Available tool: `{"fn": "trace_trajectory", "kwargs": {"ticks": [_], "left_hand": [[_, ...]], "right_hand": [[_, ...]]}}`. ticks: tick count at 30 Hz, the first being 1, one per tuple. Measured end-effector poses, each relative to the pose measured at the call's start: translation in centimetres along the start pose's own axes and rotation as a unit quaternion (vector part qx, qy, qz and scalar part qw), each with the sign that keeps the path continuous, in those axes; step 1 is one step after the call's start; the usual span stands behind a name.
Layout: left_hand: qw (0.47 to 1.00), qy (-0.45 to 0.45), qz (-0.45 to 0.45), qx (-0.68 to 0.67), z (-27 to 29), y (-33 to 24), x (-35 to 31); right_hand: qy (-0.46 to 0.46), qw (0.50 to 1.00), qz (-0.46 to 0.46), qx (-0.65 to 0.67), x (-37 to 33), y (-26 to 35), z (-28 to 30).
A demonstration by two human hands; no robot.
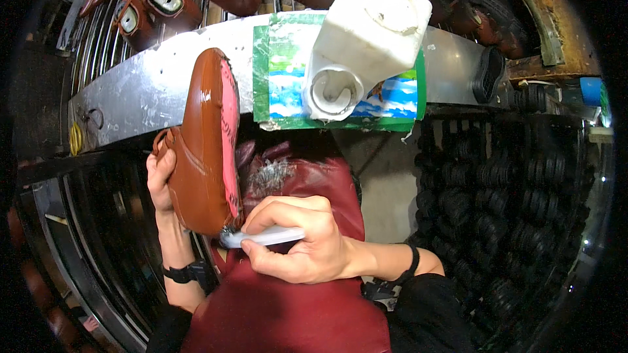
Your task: Apply adhesive to shoe uppers using a brush and attach rubber soles.
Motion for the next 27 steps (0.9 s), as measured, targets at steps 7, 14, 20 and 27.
{"fn": "trace_trajectory", "kwargs": {"ticks": [7, 14, 20, 27], "left_hand": [[0.999, -0.025, -0.011, -0.030, -1.4, -1.4, -0.3], [0.995, -0.047, 0.016, -0.089, -2.5, -1.8, -1.7], [0.990, -0.035, -0.046, -0.133, -5.7, -0.9, -3.7], [0.995, 0.002, -0.074, -0.069, -6.7, -1.2, -2.8]], "right_hand": [[-0.071, 0.997, -0.023, 0.033, 2.2, -0.3, 1.3], [0.015, 0.988, 0.146, -0.049, 2.7, 2.7, 2.2], [0.084, 0.965, 0.247, -0.028, 5.9, 4.0, 3.4], [0.115, 0.979, 0.164, 0.021, 13.0, -0.2, 6.2]]}}
Point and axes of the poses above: each hand's wrist, its own x-axis towards the middle knuckle, its own z-axis out of the back of the hand, y = z × x, the point moved 3 cm from there along x, towards the middle knuckle, and after that the axes turned 8 degrees about -x, right-handed, at the moved point
